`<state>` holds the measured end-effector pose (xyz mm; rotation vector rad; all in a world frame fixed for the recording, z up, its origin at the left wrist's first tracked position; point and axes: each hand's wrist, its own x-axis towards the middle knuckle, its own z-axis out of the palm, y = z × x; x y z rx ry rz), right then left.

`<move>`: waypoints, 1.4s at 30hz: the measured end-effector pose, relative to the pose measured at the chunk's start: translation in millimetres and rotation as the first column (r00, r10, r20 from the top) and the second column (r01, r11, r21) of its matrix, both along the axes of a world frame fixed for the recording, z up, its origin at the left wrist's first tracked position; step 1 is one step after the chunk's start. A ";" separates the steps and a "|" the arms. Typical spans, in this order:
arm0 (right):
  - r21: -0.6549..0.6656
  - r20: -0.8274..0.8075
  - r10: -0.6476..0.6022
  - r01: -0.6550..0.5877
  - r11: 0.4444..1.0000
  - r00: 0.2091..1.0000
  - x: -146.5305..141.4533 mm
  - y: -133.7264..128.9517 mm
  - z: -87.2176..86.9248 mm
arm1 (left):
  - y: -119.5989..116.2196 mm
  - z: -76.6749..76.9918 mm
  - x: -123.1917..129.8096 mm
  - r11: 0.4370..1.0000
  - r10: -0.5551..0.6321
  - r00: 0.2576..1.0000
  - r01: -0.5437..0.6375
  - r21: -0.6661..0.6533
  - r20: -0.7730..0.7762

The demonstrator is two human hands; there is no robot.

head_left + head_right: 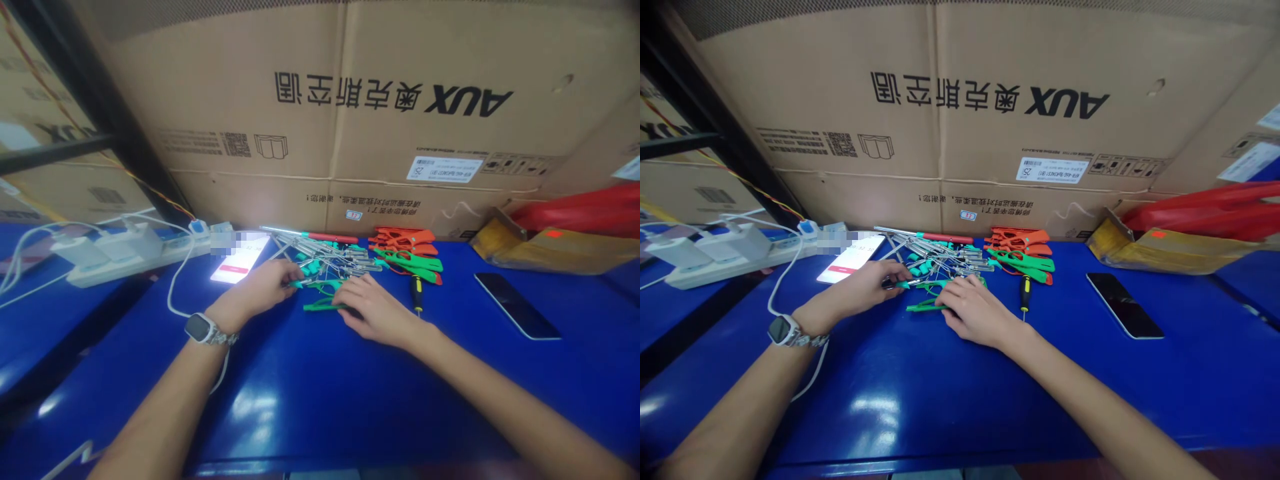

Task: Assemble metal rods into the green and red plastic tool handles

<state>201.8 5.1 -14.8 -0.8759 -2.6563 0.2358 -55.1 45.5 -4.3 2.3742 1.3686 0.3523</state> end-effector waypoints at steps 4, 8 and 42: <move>-0.070 -0.161 -0.085 0.075 0.995 0.983 6.1 0.1 -0.3 | -1.3 -1.8 2.9 0.998 -0.049 0.998 0.050 0.045 -0.029; -0.114 -0.198 -0.130 0.109 0.987 0.972 10.3 4.2 -0.3 | -3.2 -0.7 4.1 0.998 -0.050 0.998 0.050 0.030 -0.029; -0.215 -0.459 -0.222 0.135 0.967 0.860 0.7 29.5 -23.2 | -1.8 1.0 2.0 0.997 -0.068 0.998 0.068 -0.036 0.011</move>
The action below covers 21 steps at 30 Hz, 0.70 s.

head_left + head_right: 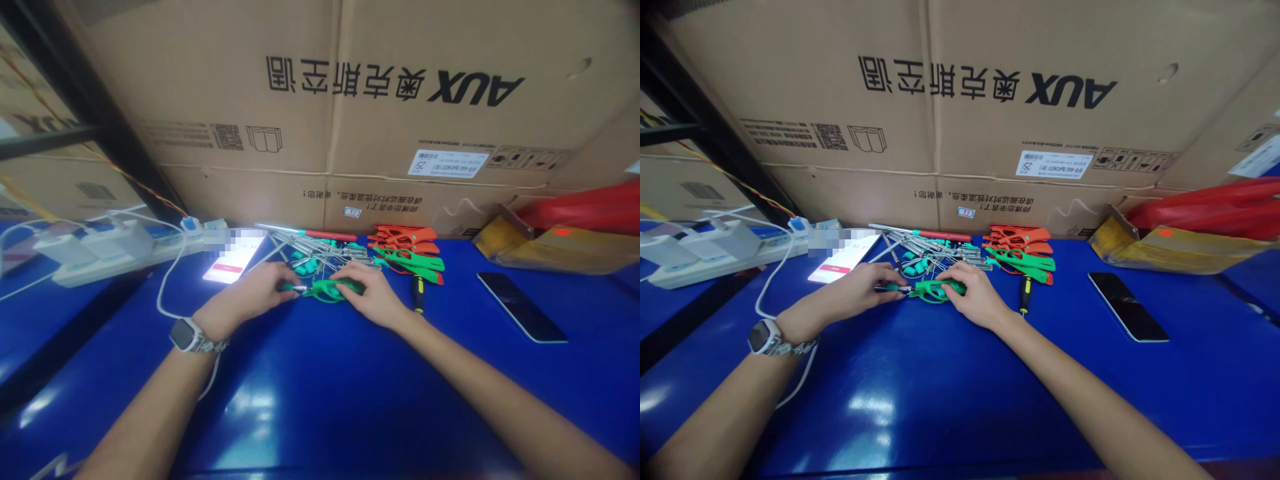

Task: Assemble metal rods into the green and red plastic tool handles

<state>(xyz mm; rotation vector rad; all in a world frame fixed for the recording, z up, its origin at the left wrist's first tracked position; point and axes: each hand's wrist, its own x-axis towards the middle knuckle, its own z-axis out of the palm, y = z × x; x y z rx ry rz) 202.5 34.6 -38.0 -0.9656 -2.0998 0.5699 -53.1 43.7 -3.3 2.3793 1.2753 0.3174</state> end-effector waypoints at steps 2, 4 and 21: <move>-0.007 -0.001 0.003 -0.003 1.000 1.000 -0.1 0.0 -0.2 | 0.7 -1.1 0.0 1.000 0.008 1.000 -0.008 -0.002 0.000; -0.013 -0.005 0.005 -0.005 1.000 1.000 -0.4 -0.1 -0.5 | -0.2 -1.2 0.5 1.000 0.014 1.000 -0.014 -0.005 0.004; 0.057 0.071 -0.021 0.017 0.998 0.997 -5.3 6.9 3.7 | 0.2 -7.4 4.2 0.999 -0.027 0.999 0.028 0.029 -0.032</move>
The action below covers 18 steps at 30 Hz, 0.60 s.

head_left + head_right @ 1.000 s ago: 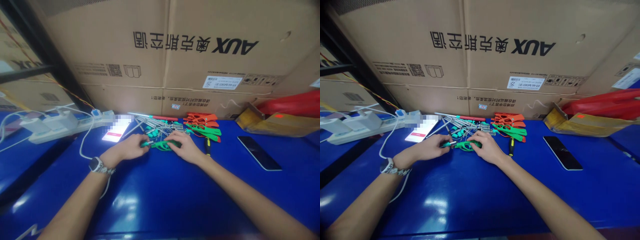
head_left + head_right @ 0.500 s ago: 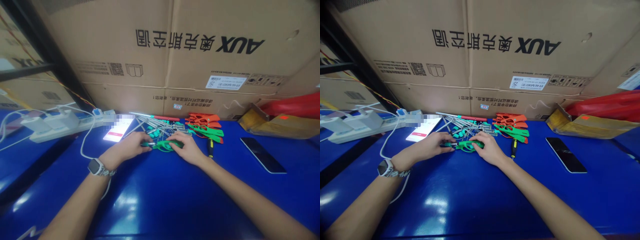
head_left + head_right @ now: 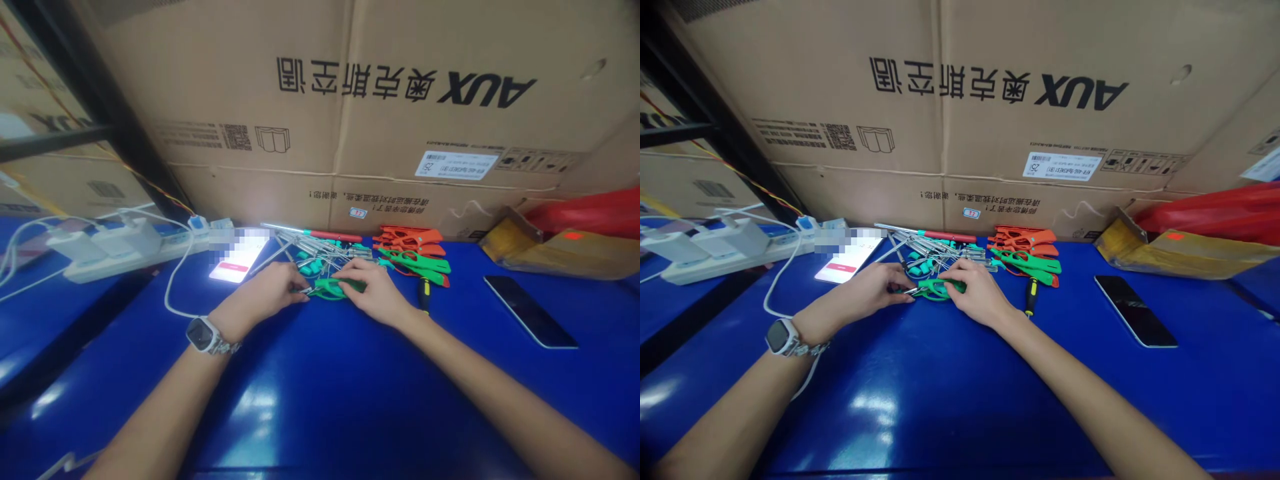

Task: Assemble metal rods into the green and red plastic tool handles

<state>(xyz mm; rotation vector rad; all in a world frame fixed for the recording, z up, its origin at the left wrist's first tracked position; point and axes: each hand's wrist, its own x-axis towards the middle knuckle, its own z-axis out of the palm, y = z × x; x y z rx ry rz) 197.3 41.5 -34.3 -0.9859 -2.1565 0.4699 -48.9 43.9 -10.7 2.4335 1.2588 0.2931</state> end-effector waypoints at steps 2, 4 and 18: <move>0.001 0.014 0.006 -0.006 1.000 1.000 1.0 0.9 1.6 | -1.1 1.2 0.3 1.000 0.011 1.000 -0.011 0.000 -0.008; -0.002 0.022 0.002 -0.002 1.000 1.000 2.6 1.0 1.3 | -3.0 2.5 1.4 1.000 0.024 1.000 -0.024 0.001 -0.010; -0.055 0.000 0.002 -0.002 0.998 1.000 -0.1 -4.7 -1.5 | 1.5 -11.9 3.8 0.999 -0.030 0.993 0.026 0.043 0.111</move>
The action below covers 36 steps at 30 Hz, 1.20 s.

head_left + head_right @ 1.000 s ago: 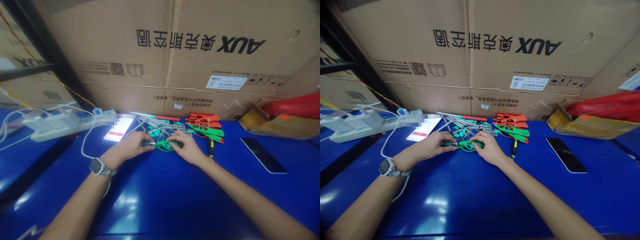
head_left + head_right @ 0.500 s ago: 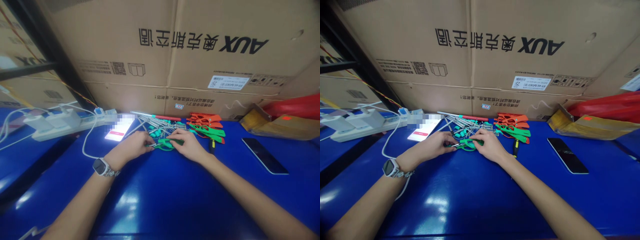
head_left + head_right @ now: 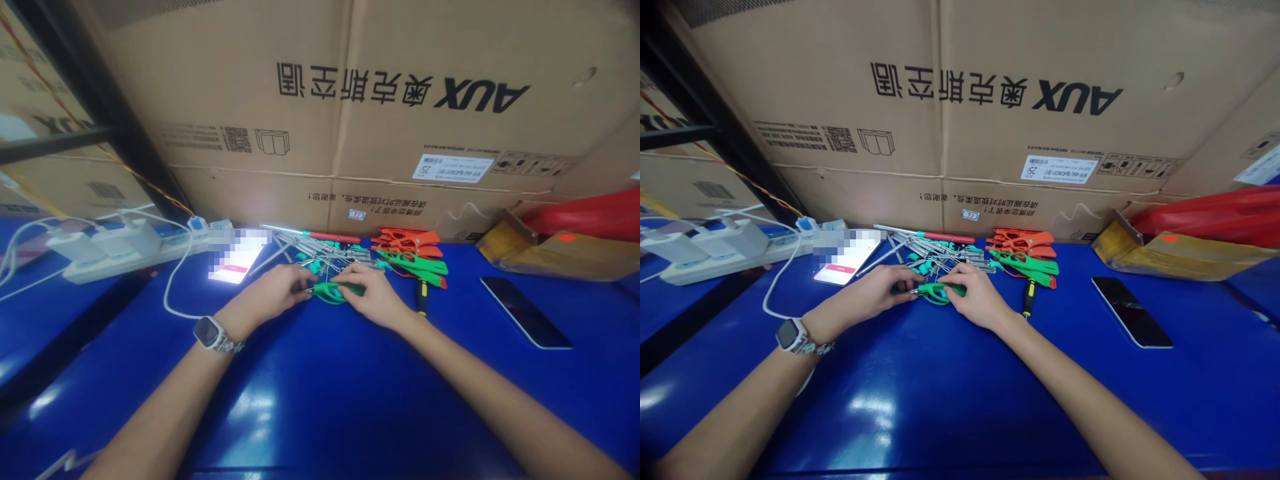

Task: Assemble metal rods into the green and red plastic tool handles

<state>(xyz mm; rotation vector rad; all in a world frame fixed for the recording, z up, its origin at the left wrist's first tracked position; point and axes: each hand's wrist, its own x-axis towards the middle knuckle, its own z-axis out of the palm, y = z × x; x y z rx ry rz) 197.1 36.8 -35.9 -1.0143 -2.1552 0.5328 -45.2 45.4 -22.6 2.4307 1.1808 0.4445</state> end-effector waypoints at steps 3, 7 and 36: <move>-0.002 -0.018 0.009 -0.009 1.000 1.000 -0.6 -0.7 -1.1 | -0.1 2.3 -0.9 0.998 -0.042 0.999 0.042 0.046 0.001; -0.017 -0.056 0.008 -0.009 1.000 0.998 0.6 0.0 -3.8 | -0.2 5.0 -1.4 0.997 -0.047 0.999 0.046 0.061 0.027; -0.008 0.000 -0.009 0.009 1.000 1.000 -2.3 -0.9 6.1 | -1.5 15.8 -4.8 0.994 0.061 0.998 -0.062 -0.095 -0.013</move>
